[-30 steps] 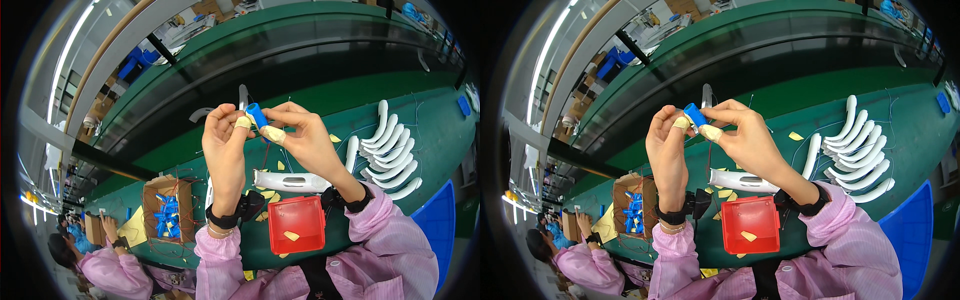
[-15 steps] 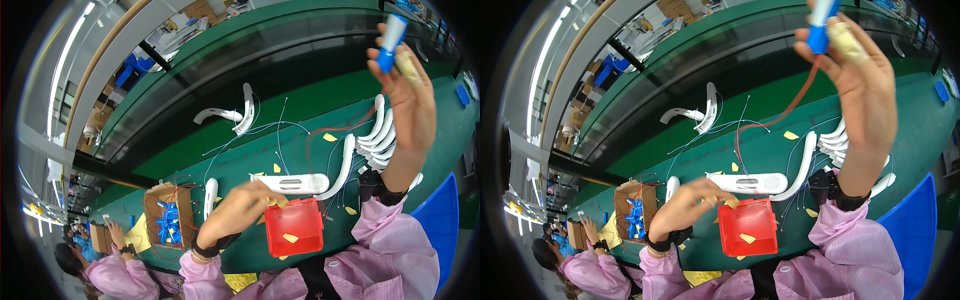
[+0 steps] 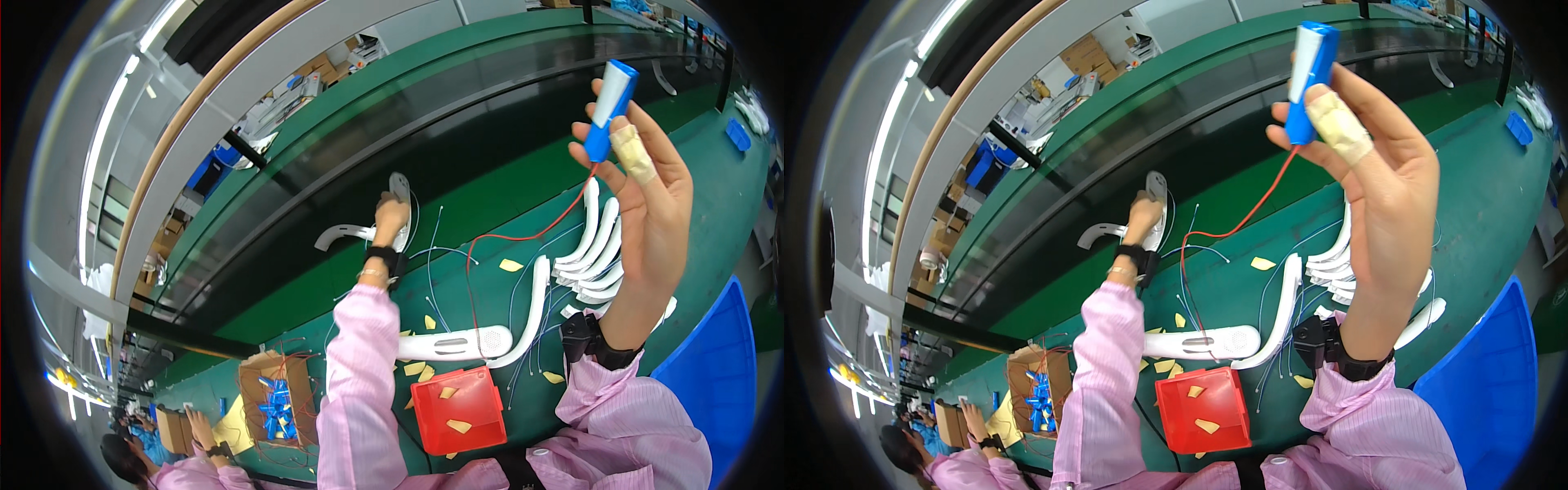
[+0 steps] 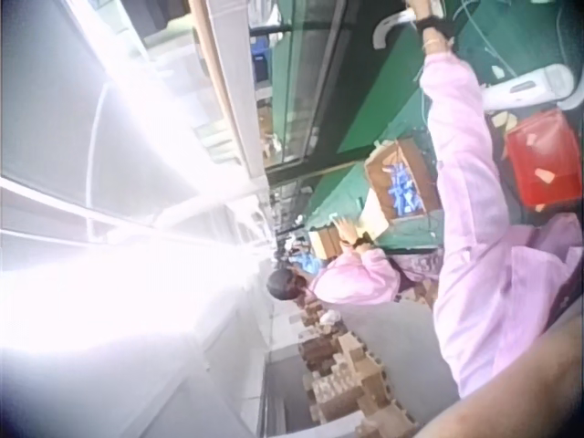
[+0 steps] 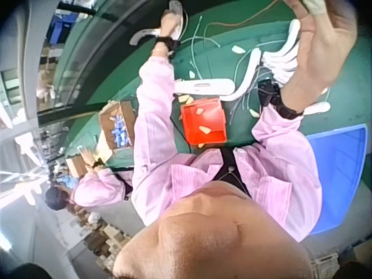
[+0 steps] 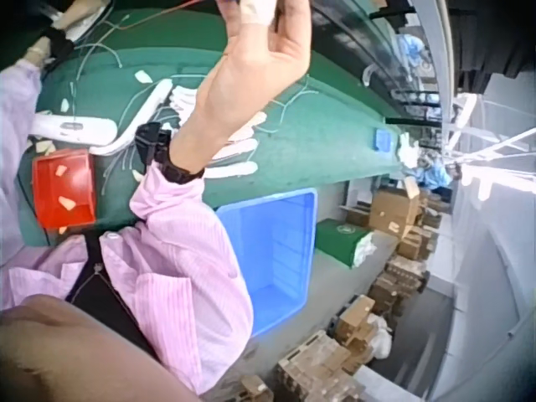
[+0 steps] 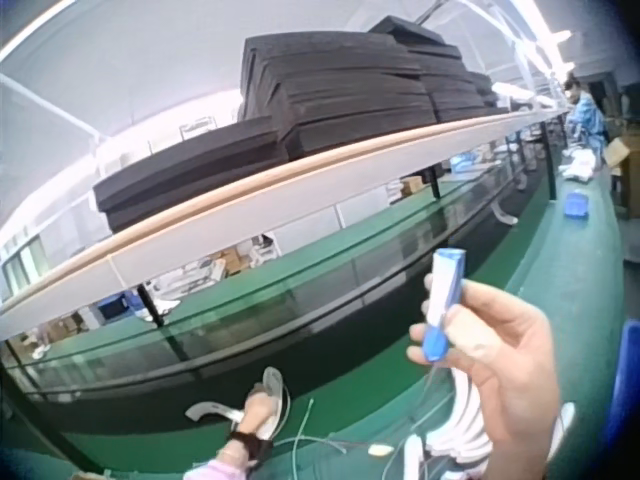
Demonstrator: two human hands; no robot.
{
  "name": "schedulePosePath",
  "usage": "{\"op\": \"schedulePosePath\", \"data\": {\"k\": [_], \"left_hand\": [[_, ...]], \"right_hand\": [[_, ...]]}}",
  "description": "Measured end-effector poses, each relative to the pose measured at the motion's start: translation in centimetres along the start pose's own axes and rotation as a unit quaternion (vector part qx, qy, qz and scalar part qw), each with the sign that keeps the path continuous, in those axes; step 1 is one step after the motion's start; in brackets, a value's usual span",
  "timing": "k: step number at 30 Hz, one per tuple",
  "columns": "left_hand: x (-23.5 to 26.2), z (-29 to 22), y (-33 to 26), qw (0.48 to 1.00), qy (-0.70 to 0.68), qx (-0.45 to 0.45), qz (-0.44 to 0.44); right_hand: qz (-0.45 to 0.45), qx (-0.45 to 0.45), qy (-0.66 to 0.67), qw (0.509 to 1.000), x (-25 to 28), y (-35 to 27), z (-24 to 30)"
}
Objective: Assembling components into plastic housings on a production line.
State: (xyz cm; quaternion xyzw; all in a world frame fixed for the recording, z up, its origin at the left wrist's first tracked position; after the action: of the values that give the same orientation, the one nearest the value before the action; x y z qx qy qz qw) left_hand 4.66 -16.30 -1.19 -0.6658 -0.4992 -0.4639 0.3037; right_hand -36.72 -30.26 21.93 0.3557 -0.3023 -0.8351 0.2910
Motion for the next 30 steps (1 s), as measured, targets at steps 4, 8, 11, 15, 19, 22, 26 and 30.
{"op": "schedulePosePath", "data": {"k": [4,8,11,15,19,22,26,30], "left_hand": [[8.2,-6.6,-10.1,0.829,-0.530,-0.060,0.170],[15.6,-7.2,-17.0,0.765,-0.621,-0.120,0.127],[17.3,-7.6,-20.4,0.696,-0.704,-0.128,0.060],[18.3,-7.4,-22.9,0.687,-0.717,-0.113,0.042],[18.5,-6.9,-24.0,0.668,-0.735,-0.113,-0.004],[17.9,-7.2,-24.6,0.664,-0.741,-0.101,-0.014],[16.8,-6.4,-24.2,0.678,-0.727,-0.104,0.005],[18.0,-7.2,-24.7,0.690,-0.713,-0.121,-0.019]], "right_hand": [[-0.001,-0.048,-0.004,0.999,-0.8,-0.1,-1.6],[0.131,-0.078,-0.015,0.988,-7.1,-2.6,-3.2],[0.163,-0.104,-0.025,0.981,-11.6,-5.9,-3.8],[0.182,-0.062,-0.098,0.976,-14.1,-8.1,-4.6],[0.182,-0.027,-0.114,0.976,-15.0,-9.1,-5.3],[0.186,0.007,-0.175,0.967,-15.0,-9.3,-4.8],[0.201,0.080,-0.215,0.952,-15.5,-9.5,-4.5],[0.212,0.126,-0.234,0.941,-15.7,-9.3,-4.7]]}}
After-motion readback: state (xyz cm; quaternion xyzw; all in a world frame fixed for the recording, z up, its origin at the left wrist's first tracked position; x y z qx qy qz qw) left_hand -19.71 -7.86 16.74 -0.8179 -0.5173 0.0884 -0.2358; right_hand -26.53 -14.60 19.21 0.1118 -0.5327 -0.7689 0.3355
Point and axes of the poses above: each hand's wrist, its own y-axis towards the middle knuckle, its own x-axis out of the back of the hand, z = x × y, the point moved 6 cm from there along y, towards the middle knuckle, and after that the axes turned 11 degrees about x, right-handed, at the moved point
